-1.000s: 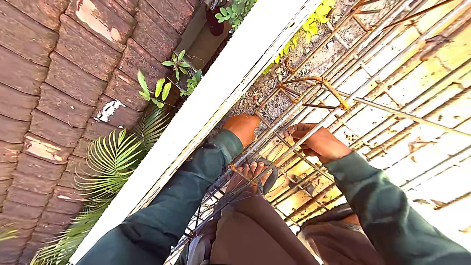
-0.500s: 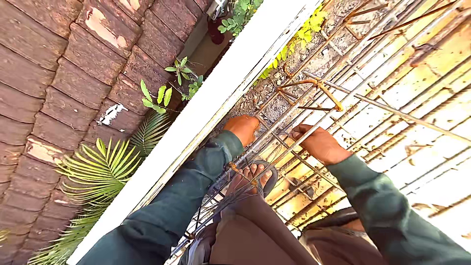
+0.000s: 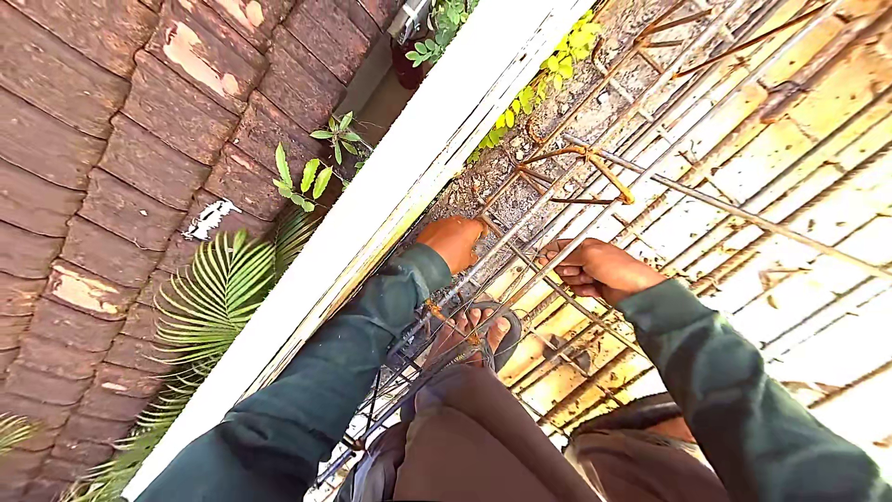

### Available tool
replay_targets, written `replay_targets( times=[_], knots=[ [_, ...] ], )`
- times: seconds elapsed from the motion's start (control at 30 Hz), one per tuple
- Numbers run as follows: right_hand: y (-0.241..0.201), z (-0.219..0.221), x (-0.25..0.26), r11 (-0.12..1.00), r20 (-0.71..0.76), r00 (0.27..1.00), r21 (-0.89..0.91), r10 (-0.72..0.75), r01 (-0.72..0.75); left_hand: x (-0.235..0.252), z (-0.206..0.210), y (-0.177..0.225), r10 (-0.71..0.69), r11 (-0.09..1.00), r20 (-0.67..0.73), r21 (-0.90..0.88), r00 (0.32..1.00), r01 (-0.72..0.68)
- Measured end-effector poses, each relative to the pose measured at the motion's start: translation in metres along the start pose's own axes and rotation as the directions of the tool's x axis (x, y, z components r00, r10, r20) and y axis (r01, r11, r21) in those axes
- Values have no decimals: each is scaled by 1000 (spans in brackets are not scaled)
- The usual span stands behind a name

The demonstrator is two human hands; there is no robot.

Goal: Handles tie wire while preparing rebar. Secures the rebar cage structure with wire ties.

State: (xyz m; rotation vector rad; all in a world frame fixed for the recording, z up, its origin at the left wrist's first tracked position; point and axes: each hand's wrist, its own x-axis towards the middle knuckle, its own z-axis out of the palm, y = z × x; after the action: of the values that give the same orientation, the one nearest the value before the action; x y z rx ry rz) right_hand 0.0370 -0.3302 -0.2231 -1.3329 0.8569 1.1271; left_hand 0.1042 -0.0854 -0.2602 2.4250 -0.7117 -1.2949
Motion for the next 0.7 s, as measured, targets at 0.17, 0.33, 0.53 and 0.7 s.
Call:
replay_targets(
  times=[0.17, 0.33, 0.53, 0.7],
  knots=[
    [7, 0, 6, 995, 26, 1000, 101, -1, -1, 4, -1, 1, 21, 999, -4, 45, 1000, -21],
    [5, 4, 2, 989, 19, 1000, 149, 11, -14, 4, -2, 1, 71, 989, -55, 133, 996, -63],
    [0, 23, -6, 998, -137, 989, -48, -56, 50, -22, -43, 28, -27, 990, 141, 142, 990, 7],
    [2, 22, -5, 801, -173, 919, -564, -353, 202, -2, -18, 15, -26, 982, 93, 186, 995, 8]
  ],
)
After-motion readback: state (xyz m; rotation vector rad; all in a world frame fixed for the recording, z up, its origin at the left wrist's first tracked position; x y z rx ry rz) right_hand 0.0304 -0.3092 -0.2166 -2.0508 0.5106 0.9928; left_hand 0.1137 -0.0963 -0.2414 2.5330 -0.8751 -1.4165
